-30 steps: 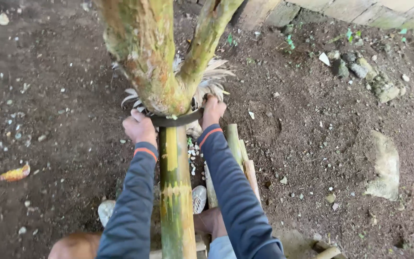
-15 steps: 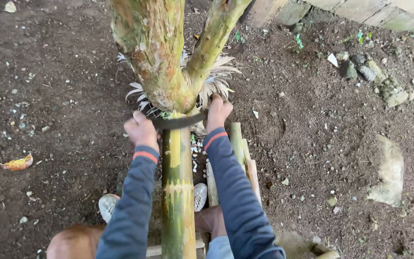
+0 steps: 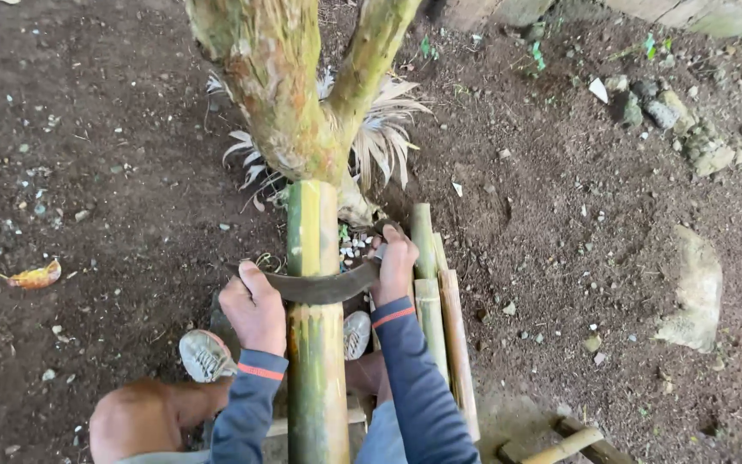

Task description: Shaving the outer layer of a bamboo pole using a curved blade tool braced against a tree.

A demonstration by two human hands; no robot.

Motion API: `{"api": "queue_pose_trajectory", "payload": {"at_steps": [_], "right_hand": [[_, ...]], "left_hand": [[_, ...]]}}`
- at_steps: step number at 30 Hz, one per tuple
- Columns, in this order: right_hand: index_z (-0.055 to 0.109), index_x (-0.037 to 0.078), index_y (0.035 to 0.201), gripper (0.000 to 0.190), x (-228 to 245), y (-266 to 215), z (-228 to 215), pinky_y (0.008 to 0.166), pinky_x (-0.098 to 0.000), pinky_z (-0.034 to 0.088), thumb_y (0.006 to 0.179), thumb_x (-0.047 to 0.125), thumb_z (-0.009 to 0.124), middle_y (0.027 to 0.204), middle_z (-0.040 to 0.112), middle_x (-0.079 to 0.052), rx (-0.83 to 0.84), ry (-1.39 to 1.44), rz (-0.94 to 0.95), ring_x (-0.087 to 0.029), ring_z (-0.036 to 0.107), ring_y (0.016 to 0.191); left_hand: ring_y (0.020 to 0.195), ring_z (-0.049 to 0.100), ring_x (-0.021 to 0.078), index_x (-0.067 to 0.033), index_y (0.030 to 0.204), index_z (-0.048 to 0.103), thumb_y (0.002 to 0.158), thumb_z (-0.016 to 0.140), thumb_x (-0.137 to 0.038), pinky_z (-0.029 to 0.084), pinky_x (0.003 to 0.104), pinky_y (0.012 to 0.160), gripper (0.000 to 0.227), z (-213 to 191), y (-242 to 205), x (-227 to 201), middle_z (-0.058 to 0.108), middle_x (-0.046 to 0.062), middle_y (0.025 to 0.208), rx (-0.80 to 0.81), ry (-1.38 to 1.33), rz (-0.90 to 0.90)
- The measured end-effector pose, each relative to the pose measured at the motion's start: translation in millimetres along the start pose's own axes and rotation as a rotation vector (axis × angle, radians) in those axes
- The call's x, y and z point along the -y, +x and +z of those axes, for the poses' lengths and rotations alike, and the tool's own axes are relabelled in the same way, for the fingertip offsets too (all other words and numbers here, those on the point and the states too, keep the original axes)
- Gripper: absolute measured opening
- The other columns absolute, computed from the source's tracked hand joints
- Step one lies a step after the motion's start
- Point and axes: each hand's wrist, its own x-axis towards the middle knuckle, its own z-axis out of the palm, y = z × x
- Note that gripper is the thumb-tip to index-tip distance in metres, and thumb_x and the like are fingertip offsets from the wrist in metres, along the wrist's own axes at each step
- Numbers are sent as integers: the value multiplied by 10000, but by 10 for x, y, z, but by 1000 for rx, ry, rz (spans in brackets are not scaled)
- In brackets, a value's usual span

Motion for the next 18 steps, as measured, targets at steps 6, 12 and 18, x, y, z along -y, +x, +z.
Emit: {"api": "queue_pose_trajectory", "payload": {"at_steps": [6,12,18], "right_hand": [[664,40,969,126,-160,359,-6,447,-319,418,918,139,604,666,583,-50,-50,-37,-43,-157,508,485],[635,6,840,154,-185,940,288,429,-340,433,915,139,615,633,590,-71,-89,-50,20,-182,521,476],[639,30,840,139,-72,916,403,411,-352,421,891,154,604,621,572,-69,-53,24,13,-185,494,444]], "left_hand": [[475,391,152,98,630,487,1057,471,-196,317,454,487,519,74,79,-63,454,146,491,4,-71,-132],[496,379,162,90,634,469,1061,486,-183,314,465,510,508,514,505,110,443,134,499,-56,-111,-24],[457,410,225,98,626,508,1053,479,-194,323,483,516,518,617,641,69,474,174,503,-61,-85,-92]]}}
